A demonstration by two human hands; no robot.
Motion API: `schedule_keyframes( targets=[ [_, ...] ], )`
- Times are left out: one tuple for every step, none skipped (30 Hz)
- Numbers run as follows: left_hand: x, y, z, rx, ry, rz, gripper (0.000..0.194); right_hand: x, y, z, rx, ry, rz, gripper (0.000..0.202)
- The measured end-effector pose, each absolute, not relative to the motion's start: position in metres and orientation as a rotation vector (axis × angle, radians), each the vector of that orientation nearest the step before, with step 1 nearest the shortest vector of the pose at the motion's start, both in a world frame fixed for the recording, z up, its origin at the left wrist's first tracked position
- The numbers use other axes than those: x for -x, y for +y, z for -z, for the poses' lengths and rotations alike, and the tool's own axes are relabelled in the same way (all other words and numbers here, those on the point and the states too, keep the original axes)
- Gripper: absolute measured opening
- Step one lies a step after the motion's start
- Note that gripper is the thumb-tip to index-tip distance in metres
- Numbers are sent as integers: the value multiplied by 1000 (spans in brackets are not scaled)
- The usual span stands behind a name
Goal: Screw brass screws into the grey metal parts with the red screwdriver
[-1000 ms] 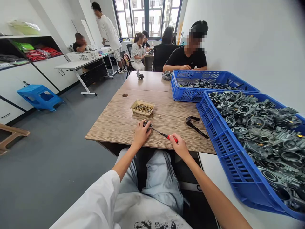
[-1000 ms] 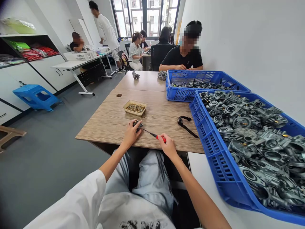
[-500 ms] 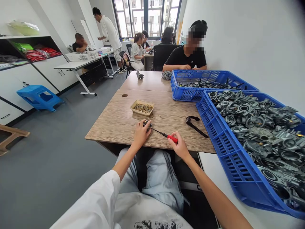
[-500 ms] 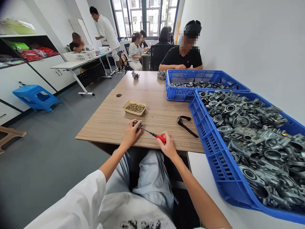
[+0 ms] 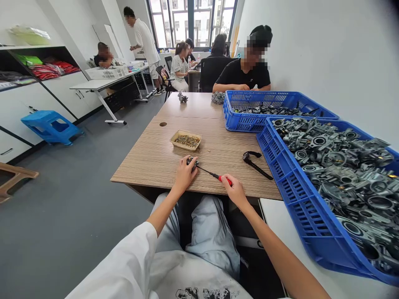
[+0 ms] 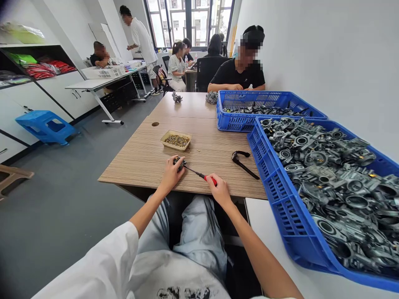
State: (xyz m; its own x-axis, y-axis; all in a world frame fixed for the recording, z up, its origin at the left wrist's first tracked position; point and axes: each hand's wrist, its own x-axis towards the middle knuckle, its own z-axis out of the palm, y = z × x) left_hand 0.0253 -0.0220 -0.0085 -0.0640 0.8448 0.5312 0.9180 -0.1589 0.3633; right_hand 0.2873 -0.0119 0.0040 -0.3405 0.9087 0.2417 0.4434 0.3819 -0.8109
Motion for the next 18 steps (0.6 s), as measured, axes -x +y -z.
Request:
schedule_keyframes(
  targets=[
    [-25,-22,9,2070,-1963,1027,48,-287,-13,-5,1164,-1933,-843,35],
    [-26,-22,9,2070,-1962,1025,48,-288,-13,-6,1171,-1927,-844,31],
    [-26,-22,8,2069,-1961,1023,48,-288,-14,-7,1182,-1921,-846,27],
    [-26,-22,8,2069,-1959,1021,49,-288,-15,-8,1192,-1915,-849,26],
    [-26,-22,8,2068,-1957,1019,49,-289,-16,-9,1200,-1912,-853,25],
    [-26,-22,8,2067,-1956,1019,48,-289,-16,-9,1203,-1911,-859,25],
    [-26,-22,8,2065,-1955,1019,48,-289,-16,-9,1204,-1909,-866,25],
    [-26,-22,8,2063,-1955,1020,48,-289,-16,-9,1203,-1905,-866,25],
    [-26,-22,9,2061,-1956,1022,47,-289,-16,-8,1203,-1898,-861,25],
    [-26,-22,9,2060,-1957,1025,47,-289,-15,-8,1202,-1893,-853,25],
    [-25,-22,9,2060,-1958,1030,47,-288,-14,-6,1200,-1889,-845,27],
    [-25,-21,9,2061,-1960,1035,47,-288,-13,-5,1197,-1888,-841,29],
    [-25,-21,9,2062,-1962,1040,47,-288,-12,-4,1193,-1892,-841,32],
    [-25,-21,9,2063,-1966,1042,47,-289,-11,-3,1191,-1898,-845,34],
    [-25,-21,9,2063,-1970,1043,47,-289,-11,-2,1190,-1906,-853,36],
    [-25,-21,9,2062,-1975,1042,47,-289,-11,-2,1190,-1913,-859,37],
    [-25,-21,9,2062,-1978,1038,47,-288,-11,-2,1189,-1919,-862,38],
    [-25,-21,9,2062,-1979,1032,48,-288,-11,-3,1189,-1923,-859,38]
  ],
)
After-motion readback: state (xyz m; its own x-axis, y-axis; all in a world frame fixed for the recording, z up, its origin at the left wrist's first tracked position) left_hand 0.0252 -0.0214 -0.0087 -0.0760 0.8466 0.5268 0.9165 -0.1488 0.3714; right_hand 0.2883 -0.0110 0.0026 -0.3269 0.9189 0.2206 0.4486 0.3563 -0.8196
